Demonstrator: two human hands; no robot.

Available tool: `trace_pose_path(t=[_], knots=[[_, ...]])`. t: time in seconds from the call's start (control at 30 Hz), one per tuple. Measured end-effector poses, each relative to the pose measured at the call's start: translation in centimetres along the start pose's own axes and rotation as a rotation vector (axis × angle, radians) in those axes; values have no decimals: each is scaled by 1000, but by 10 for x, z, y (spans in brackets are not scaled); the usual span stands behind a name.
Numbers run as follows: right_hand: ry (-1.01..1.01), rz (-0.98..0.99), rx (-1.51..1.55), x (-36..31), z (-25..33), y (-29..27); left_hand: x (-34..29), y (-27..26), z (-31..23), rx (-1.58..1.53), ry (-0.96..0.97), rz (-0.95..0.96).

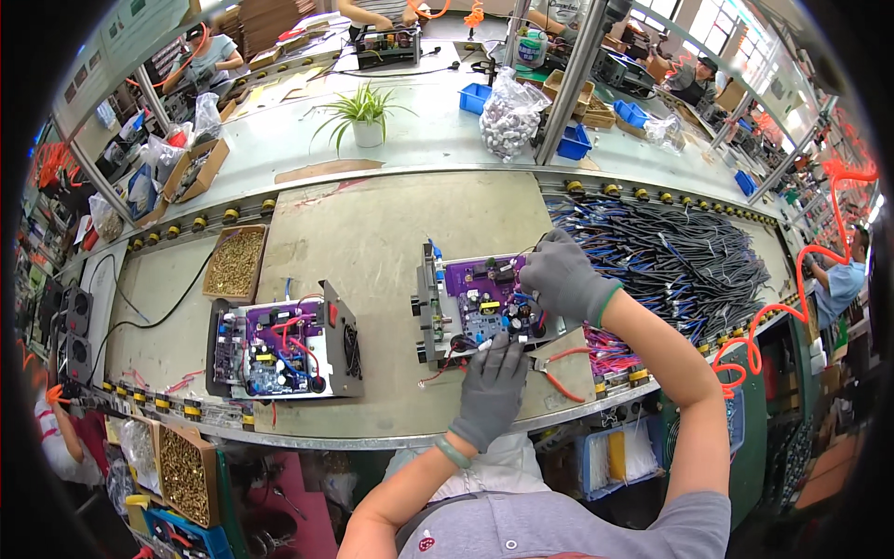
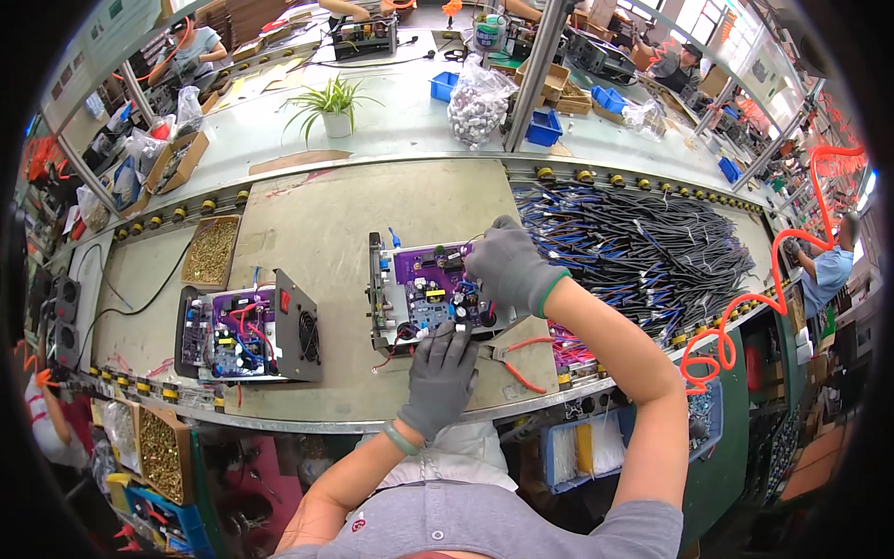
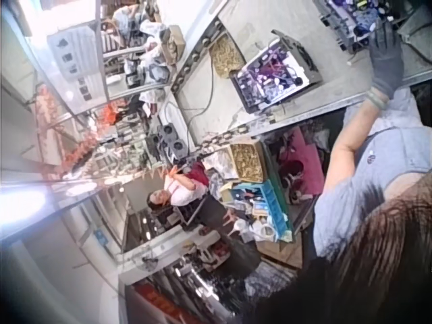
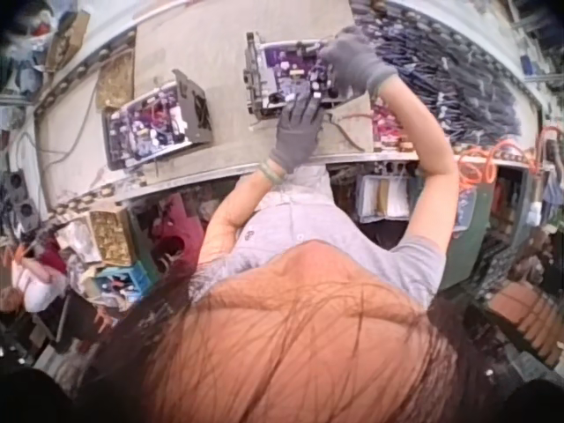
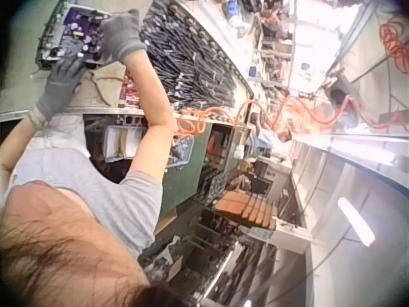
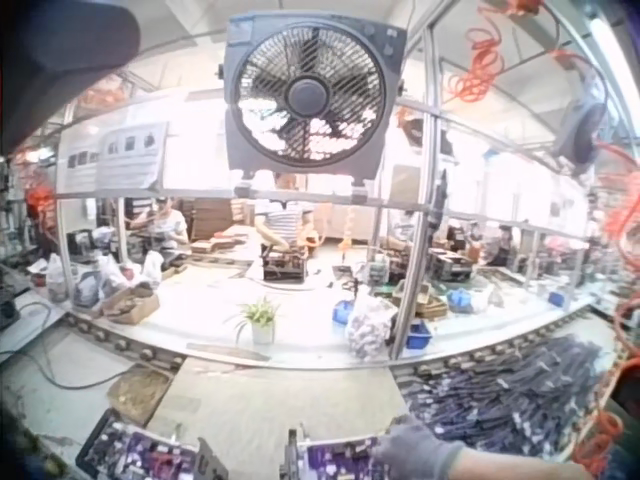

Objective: The person uses a pneumatic screwdriver to tighten screws on the metal casing of an electronic device. They then manipulate and connect various colored wires to the internal circuit board, organizing them within the chassis. The person handles two similar electronic units on the workbench, performing assembly steps on each.

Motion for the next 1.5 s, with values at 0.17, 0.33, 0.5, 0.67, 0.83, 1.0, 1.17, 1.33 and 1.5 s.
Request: trace_pose_path(t=[0.17,0.33,0.5,0.67,0.83,1.0,1.17,1.33,1.5], knots=[[39,151,-3,3,-3,2,0,1,4,6,29,15],[-127,21,30,1,3,-3,-2,5,3,0,24,8],[-240,-117,-61,-3,15,-9,-3,9,0,22,23,-2],[-272,-129,-64,-2,19,-13,-5,9,-3,31,21,-26],[-239,87,-104,14,21,7,-2,8,-4,34,15,-14],[-86,-136,-62,5,20,5,0,-47,16,-497,-57,-139],[16,-720,301,-44,18,-61,-48,-90,83,-334,-439,-357],[-85,-385,500,-64,84,-30,-82,-15,123,-588,-800,27],[-127,-372,616,-79,147,25,-87,0,124,-1150,-1082,190]])
Point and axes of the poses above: each hand's wrist, its own x-axis towards the middle knuckle, its own y-axis out of the palm, z = x × y, the point moved 9 cm from there along x, towards the middle knuckle, and after that the axes turned 4 degrees about x, right-handed, at the moved point
